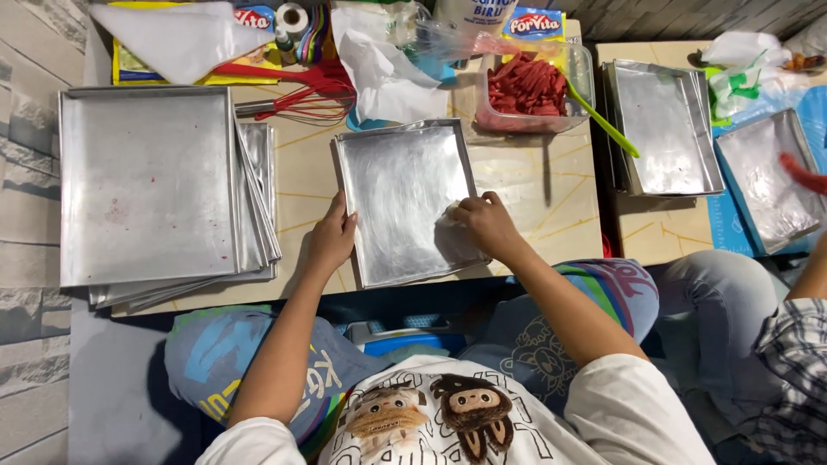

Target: Lining metal baking trays with parchment paper and stirring a red dough mixture in a container.

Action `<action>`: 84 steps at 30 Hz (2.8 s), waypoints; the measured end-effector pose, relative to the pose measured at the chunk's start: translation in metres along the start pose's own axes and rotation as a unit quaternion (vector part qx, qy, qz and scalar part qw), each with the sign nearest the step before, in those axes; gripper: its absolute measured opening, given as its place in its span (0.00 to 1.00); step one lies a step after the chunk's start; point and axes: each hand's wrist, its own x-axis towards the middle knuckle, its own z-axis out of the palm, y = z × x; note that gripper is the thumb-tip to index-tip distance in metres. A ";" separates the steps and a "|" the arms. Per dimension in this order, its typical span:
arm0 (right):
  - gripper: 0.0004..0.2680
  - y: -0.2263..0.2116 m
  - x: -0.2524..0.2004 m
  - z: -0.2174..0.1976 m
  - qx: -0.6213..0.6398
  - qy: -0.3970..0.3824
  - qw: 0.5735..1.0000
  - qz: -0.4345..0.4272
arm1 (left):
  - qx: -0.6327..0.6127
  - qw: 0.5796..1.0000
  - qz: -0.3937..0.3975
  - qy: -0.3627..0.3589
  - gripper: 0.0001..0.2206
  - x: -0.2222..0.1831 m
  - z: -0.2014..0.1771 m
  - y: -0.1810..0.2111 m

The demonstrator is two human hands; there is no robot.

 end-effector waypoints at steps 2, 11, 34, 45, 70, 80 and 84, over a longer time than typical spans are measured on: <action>0.07 -0.013 0.003 -0.006 -0.042 -0.017 0.999 -0.009 | -0.026 1.000 -0.007 0.006 0.26 0.015 0.014 -0.017; 0.07 -0.048 -0.028 0.026 -0.101 -0.181 0.977 0.059 | 0.007 0.999 0.023 0.025 0.25 0.001 0.009 0.005; 0.07 -0.161 0.047 -0.038 0.405 -0.116 0.901 0.102 | -0.016 1.000 0.002 0.009 0.26 0.007 0.012 -0.003; 0.07 -0.039 -0.024 -0.014 0.068 0.067 0.958 0.271 | 0.001 1.000 0.015 0.013 0.26 0.005 0.017 -0.005; 0.05 -0.131 0.053 0.053 0.154 0.243 0.937 0.196 | -0.014 1.000 0.005 0.004 0.25 -0.013 -0.007 0.026; 0.06 -0.087 0.173 0.091 0.170 0.214 0.928 0.254 | -0.050 0.999 -0.001 -0.009 0.24 -0.003 -0.005 0.009; 0.07 -0.085 0.208 0.081 0.165 0.240 0.927 0.237 | -0.070 0.997 -0.010 -0.011 0.24 -0.010 -0.014 0.017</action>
